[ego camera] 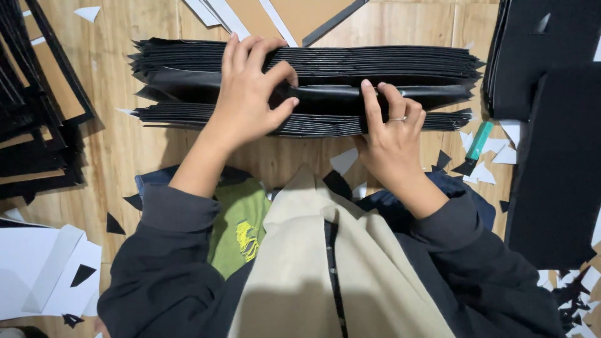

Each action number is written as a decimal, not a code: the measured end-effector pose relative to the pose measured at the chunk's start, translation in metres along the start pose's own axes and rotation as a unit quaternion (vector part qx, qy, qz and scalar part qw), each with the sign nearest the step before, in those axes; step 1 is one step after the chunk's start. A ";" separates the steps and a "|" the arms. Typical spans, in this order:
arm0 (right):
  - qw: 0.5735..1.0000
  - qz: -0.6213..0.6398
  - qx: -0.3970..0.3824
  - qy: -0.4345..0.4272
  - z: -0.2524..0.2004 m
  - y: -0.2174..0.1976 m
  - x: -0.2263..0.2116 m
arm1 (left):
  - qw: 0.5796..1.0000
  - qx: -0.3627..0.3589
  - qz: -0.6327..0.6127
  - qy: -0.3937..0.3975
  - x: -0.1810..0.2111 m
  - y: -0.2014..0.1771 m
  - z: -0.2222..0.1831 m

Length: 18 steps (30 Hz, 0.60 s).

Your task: Manually assembling folders by folding black outer material over cardboard inserts and pressing the edges.

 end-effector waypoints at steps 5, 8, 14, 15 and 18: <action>0.998 0.042 0.044 -0.006 -0.007 0.004 0.002 | 0.999 -0.016 -0.047 -0.005 0.000 -0.005 0.001; 0.999 0.021 0.031 -0.019 -0.003 -0.001 0.000 | 0.999 -0.016 -0.051 -0.007 -0.002 -0.004 0.001; 0.999 0.006 0.034 -0.024 -0.001 -0.005 -0.004 | 1.000 0.017 -0.001 0.000 -0.001 -0.002 0.001; 0.999 0.008 0.035 -0.027 0.002 -0.008 -0.004 | 1.000 0.018 0.000 -0.003 -0.001 -0.003 0.003; 0.994 -0.031 0.086 -0.061 0.008 -0.019 -0.011 | 1.000 0.001 -0.007 -0.024 -0.002 -0.003 0.006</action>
Point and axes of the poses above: each hand's wrist, its own z-axis towards the middle knuckle, its own y-axis out of the palm, x = y × z, the point moved 8 cm from there along z, towards the middle knuckle
